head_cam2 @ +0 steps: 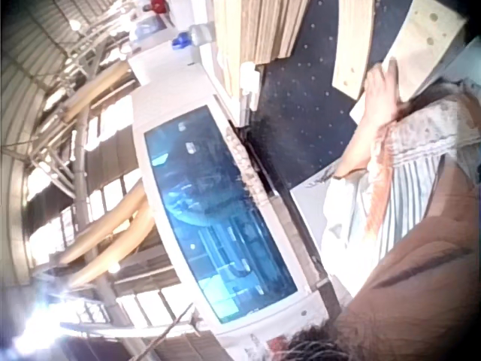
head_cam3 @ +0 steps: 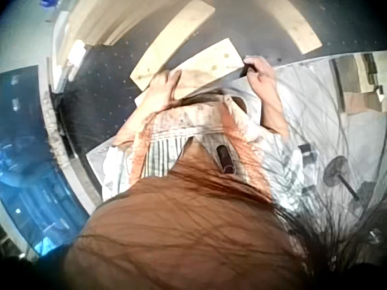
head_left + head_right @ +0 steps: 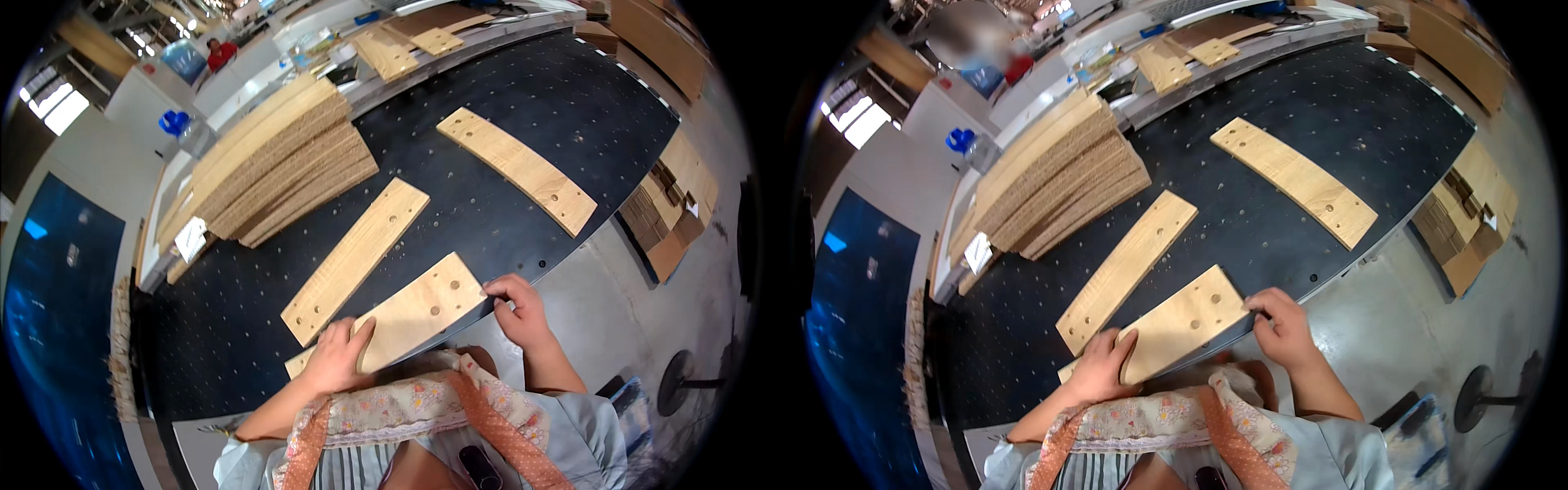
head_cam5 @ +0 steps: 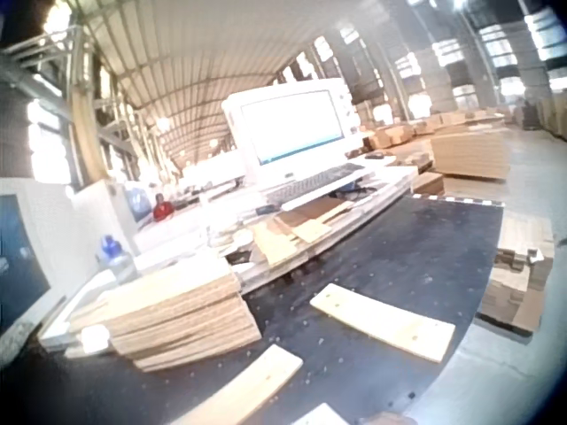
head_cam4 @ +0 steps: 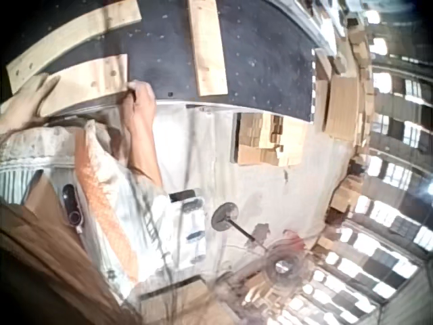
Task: The person handles multiple rectangular wooden planks with pre-drilled holes on a workbench. They pick up the planks, align them, and insert small metal fasteners into the holes. The person also uses a perforated paper template to check the alignment of the holes before placing the planks back on the table.
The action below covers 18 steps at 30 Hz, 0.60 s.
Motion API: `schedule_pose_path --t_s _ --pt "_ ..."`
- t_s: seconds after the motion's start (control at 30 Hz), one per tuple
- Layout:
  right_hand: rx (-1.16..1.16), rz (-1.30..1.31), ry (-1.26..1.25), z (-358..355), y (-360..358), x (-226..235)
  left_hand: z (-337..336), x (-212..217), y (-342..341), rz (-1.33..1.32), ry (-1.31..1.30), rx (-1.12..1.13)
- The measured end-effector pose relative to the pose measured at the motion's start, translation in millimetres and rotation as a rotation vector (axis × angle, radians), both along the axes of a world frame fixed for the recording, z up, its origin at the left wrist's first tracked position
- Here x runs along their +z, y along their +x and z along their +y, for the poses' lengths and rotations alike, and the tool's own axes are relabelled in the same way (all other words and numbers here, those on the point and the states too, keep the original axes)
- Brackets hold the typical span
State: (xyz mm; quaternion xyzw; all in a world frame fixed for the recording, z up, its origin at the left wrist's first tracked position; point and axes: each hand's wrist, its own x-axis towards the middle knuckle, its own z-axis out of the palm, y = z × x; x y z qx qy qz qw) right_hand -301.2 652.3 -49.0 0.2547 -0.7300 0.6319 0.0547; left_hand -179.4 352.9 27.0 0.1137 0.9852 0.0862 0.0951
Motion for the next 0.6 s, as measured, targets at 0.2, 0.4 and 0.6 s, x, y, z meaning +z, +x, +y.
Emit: schedule_pose_path --t_s 0.2,0.4,0.6 --pt "-0.195 0.147 0.151 12 -20 3 -47 -3 -39 -0.016 0.162 0.074" --pt "-0.259 0.251 0.244 -4 -28 -14 -48 -28 -101 0.060 -0.115 0.424" --pt "-0.281 0.350 0.294 -7 -30 -13 -117 -36 -109 0.032 0.731 0.395"
